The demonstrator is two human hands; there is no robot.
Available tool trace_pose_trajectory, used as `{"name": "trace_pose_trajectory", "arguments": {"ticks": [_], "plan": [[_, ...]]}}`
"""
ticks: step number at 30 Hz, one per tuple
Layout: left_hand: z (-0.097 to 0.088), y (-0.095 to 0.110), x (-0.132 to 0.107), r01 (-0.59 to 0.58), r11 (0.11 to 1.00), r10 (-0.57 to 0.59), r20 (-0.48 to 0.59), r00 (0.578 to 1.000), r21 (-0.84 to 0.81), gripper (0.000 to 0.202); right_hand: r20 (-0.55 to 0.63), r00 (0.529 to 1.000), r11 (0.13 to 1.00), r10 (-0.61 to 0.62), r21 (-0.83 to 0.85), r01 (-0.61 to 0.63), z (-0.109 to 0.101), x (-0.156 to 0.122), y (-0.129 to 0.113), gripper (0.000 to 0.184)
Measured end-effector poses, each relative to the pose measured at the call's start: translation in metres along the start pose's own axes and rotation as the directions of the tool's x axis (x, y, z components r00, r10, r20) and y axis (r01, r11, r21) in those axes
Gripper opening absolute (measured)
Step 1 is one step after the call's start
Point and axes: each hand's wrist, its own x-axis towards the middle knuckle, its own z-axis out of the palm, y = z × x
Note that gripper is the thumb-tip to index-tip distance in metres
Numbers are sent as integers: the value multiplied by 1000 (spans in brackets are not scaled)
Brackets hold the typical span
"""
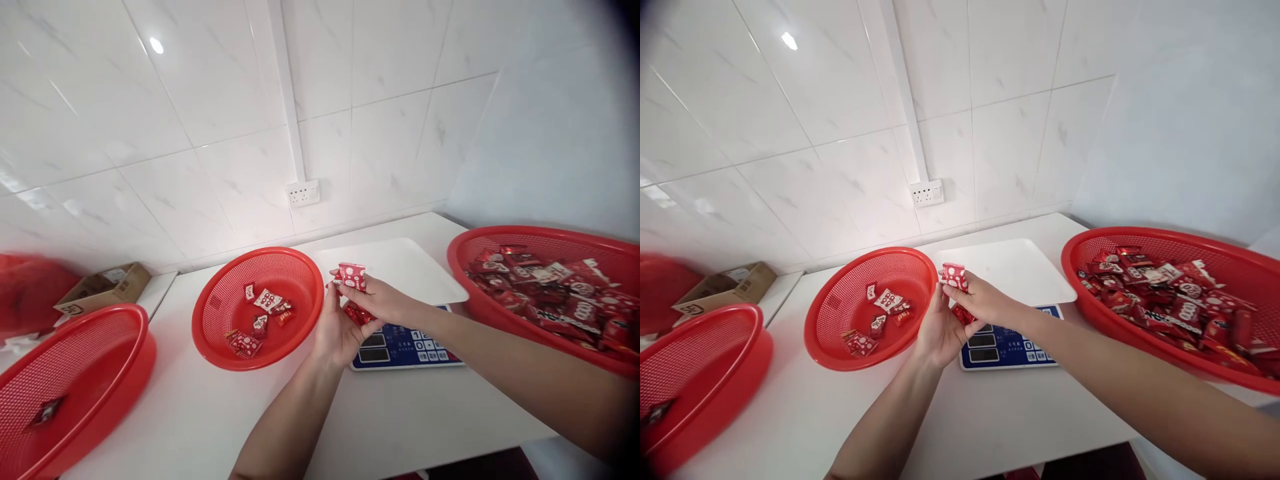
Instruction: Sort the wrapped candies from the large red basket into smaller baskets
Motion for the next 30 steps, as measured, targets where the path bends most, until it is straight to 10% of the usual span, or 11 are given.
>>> {"name": "trace_pose_trajectory", "arguments": {"ticks": [10,19,24,30], "plan": [[-9,-2,10,-101,995,102,-99,990,15,27,-4,997,977,76,-201,-75,-15,4,-10,49],[-10,-1,13,-175,985,173,-189,967,8,16,62,979,981,195,-7,-195,-20,3,-5,52],[-9,12,11,-203,979,196,-257,946,0,11,-99,968,967,232,133,-218,-47,3,0,55],[-9,27,8,-224,975,218,-285,933,12,10,-275,922,845,272,-391,-366,-95,5,38,54]]}}
